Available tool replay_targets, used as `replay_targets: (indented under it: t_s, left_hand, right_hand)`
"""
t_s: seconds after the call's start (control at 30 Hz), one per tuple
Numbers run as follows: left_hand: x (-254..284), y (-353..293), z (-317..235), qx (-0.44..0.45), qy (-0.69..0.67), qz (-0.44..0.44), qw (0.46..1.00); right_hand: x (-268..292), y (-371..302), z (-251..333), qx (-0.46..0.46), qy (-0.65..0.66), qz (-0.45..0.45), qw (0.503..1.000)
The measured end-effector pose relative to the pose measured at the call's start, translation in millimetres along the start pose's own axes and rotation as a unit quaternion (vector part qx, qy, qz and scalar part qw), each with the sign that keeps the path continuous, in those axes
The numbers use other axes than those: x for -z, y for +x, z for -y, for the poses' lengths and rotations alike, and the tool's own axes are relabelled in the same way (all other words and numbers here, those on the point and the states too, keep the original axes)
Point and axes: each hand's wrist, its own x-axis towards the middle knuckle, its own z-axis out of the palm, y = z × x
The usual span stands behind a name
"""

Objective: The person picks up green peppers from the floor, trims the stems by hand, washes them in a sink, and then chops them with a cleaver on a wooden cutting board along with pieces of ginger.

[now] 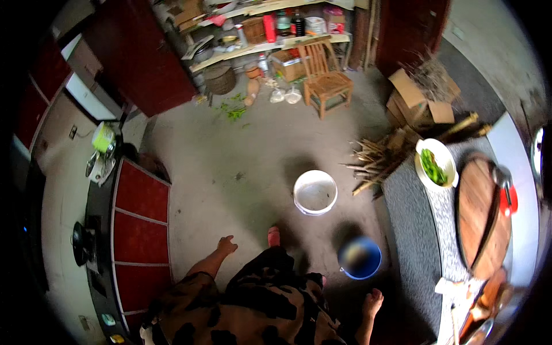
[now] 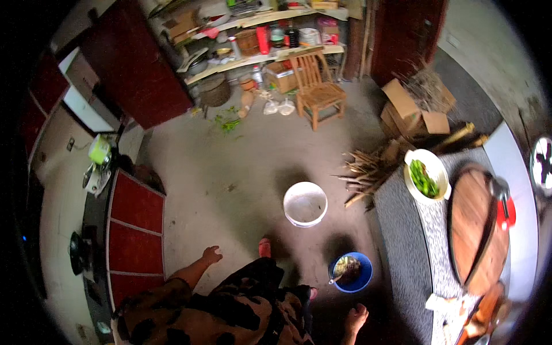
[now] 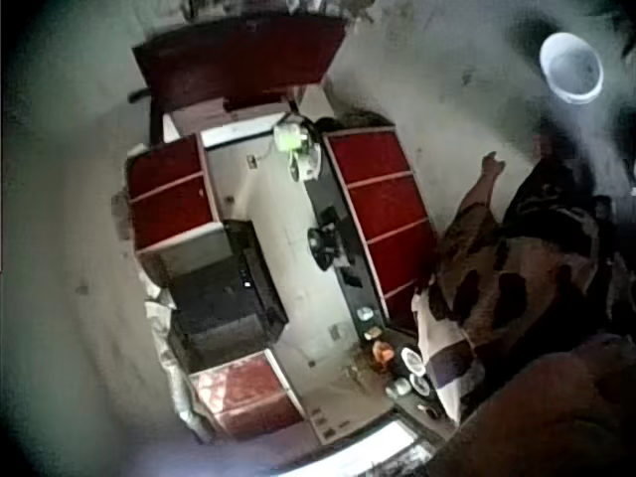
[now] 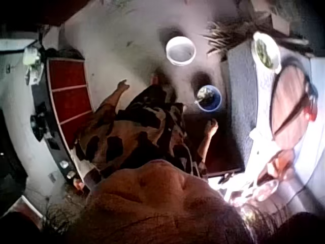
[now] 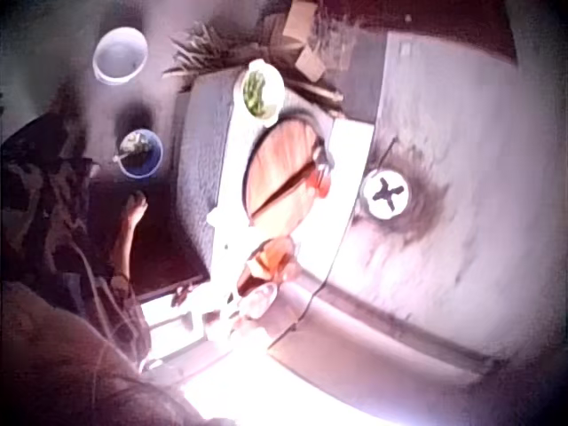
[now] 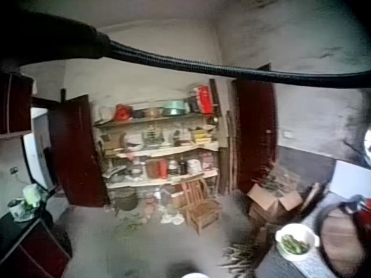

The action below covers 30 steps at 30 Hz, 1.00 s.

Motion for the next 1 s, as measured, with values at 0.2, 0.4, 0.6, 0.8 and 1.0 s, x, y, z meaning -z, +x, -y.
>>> replay_targets:
  t_s: [0.2, 0.4, 0.6, 0.8, 1.0]
  left_hand:
    - [5, 114, 70, -0.032, -0.085, -0.035, 0.995]
    - [97, 128, -3, -0.077, -0.026, -0.173, 0.982]
    - [197, 159, -60, -0.115, -0.208, -0.201, 0.95]
    - [246, 256, -63, -0.078, -0.26, -0.231, 0.934]
    - [296, 342, -20, 0.071, -0.206, -0.207, 0.954]
  right_hand:
    - [-81, 47, 129, 0.114, -0.004, 0.108, 0.988]
    - [-184, 69, 208, 0.252, -0.018, 0.126, 0.959]
    - [-256, 136, 263, 0.167, -0.088, 0.3, 0.935]
    - [-319, 236, 284, 0.187, -0.166, 0.371, 0.894]
    - [-418, 352, 433, 0.226, -0.144, 0.298, 0.916]
